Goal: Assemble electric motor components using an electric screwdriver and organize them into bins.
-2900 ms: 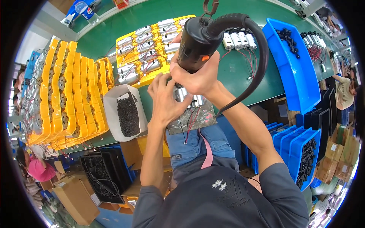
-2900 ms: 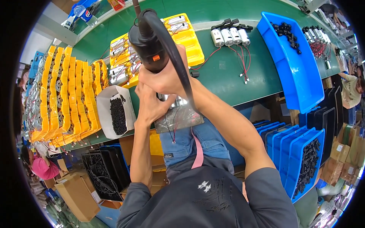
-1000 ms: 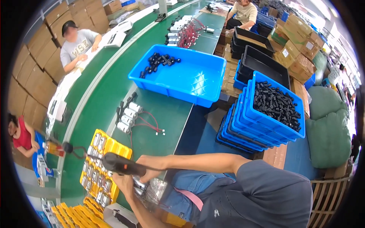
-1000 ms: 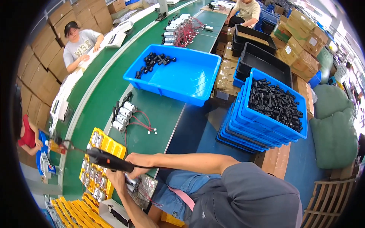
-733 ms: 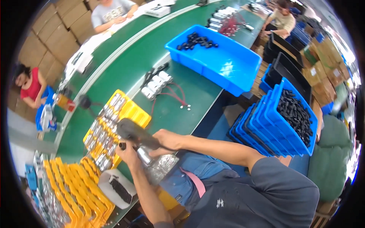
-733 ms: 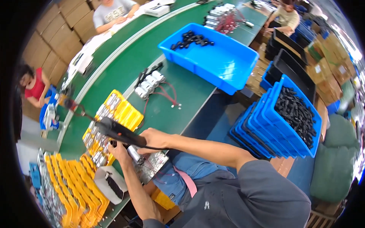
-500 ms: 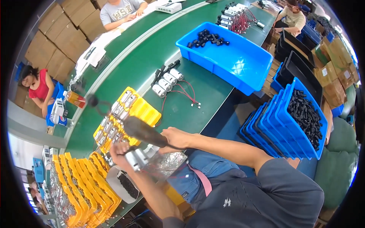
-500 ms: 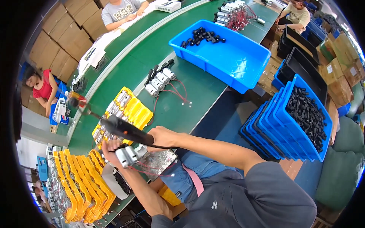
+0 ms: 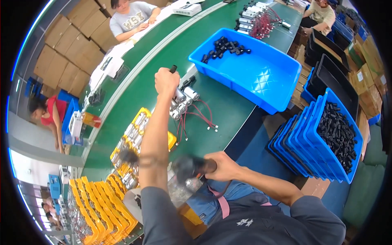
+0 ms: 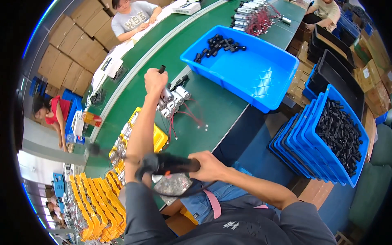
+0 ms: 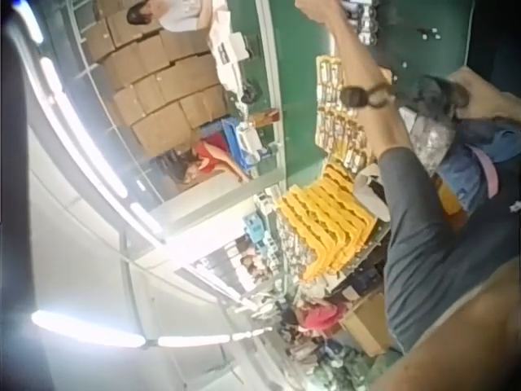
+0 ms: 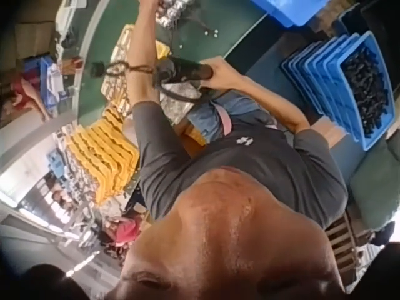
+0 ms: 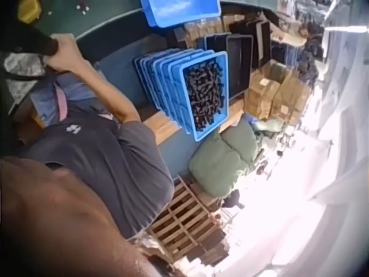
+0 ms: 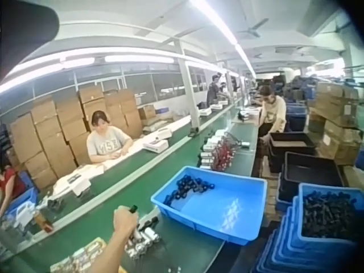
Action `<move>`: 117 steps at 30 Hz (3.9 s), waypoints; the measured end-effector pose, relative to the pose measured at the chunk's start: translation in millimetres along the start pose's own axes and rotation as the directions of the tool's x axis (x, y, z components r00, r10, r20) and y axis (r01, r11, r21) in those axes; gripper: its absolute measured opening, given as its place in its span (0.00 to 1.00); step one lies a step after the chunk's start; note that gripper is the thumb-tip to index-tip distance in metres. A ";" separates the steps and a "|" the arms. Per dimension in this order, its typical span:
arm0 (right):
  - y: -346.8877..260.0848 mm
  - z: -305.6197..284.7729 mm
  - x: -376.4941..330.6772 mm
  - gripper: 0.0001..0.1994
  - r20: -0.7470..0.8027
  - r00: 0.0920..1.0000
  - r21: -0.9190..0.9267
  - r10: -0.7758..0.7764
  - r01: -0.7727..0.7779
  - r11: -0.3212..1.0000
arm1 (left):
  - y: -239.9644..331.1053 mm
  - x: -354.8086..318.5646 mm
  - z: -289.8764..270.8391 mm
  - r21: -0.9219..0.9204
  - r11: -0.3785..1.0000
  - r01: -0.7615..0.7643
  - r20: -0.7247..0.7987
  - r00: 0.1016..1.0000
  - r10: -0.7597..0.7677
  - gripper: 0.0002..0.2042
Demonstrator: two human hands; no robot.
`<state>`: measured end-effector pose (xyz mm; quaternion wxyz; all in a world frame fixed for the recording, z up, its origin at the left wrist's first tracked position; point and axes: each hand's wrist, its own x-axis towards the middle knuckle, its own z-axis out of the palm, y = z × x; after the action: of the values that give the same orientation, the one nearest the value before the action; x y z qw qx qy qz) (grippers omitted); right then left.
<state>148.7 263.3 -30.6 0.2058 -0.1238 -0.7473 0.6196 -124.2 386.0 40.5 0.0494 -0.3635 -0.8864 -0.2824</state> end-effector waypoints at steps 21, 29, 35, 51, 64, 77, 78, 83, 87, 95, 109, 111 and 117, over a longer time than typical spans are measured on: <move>4.1 3.0 -8.6 0.15 -0.193 0.950 0.122 -0.245 0.271 0.955 | -30.4 -0.5 50.2 0.170 0.925 -0.340 -0.167 0.915 0.367 0.24; 3.1 -24.7 35.5 0.13 0.014 0.947 0.022 -0.321 0.321 0.947 | -232.4 -57.8 -95.2 0.210 0.952 -0.225 0.044 0.974 0.220 0.11; -25.4 -38.2 65.2 0.19 0.319 0.915 -0.286 -0.246 0.340 0.896 | -225.4 -131.9 -143.2 0.372 0.921 0.114 -0.022 0.993 -0.114 0.13; -31.3 -11.7 99.9 0.21 0.586 0.810 -0.257 -0.011 0.199 0.946 | -155.4 -91.9 -35.8 0.442 0.894 0.068 -0.191 0.981 0.020 0.22; -25.5 -43.2 119.5 0.25 0.590 0.801 -0.333 -0.104 0.358 0.872 | -210.4 -53.6 -19.2 0.238 0.971 0.008 0.093 0.995 -0.031 0.25; -2.7 -207.3 236.3 0.17 -0.131 0.932 -0.881 -0.337 0.046 0.471 | -307.8 -33.2 -17.1 0.086 0.980 0.181 0.343 0.918 -0.200 0.27; 23.8 -244.1 244.1 0.22 -0.128 0.958 -0.934 -0.258 -0.029 0.355 | -283.1 -24.9 -6.4 -0.145 0.961 0.235 0.381 0.910 -0.165 0.25; 90.7 -338.2 225.6 0.37 -0.316 0.945 -0.947 0.087 -0.320 0.039 | -127.8 -28.4 -66.2 0.617 0.785 0.058 0.301 0.904 -0.304 0.21; 128.7 -358.9 238.4 0.33 -0.260 0.958 -0.964 0.123 -0.265 0.030 | -131.0 -41.6 -115.2 0.372 0.904 0.210 0.278 0.904 -0.325 0.21; 119.7 -333.6 242.9 0.19 -0.271 0.960 -0.954 -0.062 -0.260 0.153 | -129.6 -161.8 -176.8 -0.994 -0.103 -0.031 -0.019 0.993 -0.118 0.26; -24.8 -260.4 141.2 0.20 -0.467 0.675 -0.714 -0.571 0.093 0.694 | -95.5 -317.3 -162.3 -0.957 0.002 0.289 0.271 0.901 -0.340 0.32; -65.2 -193.5 82.3 0.19 -0.474 0.651 -0.605 -0.593 0.248 0.756 | -91.8 -323.0 -153.2 -0.946 0.031 0.323 0.303 0.914 -0.271 0.33; -127.7 0.1 3.2 0.18 0.207 0.872 -0.528 -0.443 0.481 0.700 | -75.0 -342.5 -131.8 -0.963 -0.046 0.264 0.268 0.956 -0.123 0.32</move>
<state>154.8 238.9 94.6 0.2845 0.0323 -0.9091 0.3026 60.2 61.0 15.5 -0.3077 -0.1753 -0.4638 -0.8121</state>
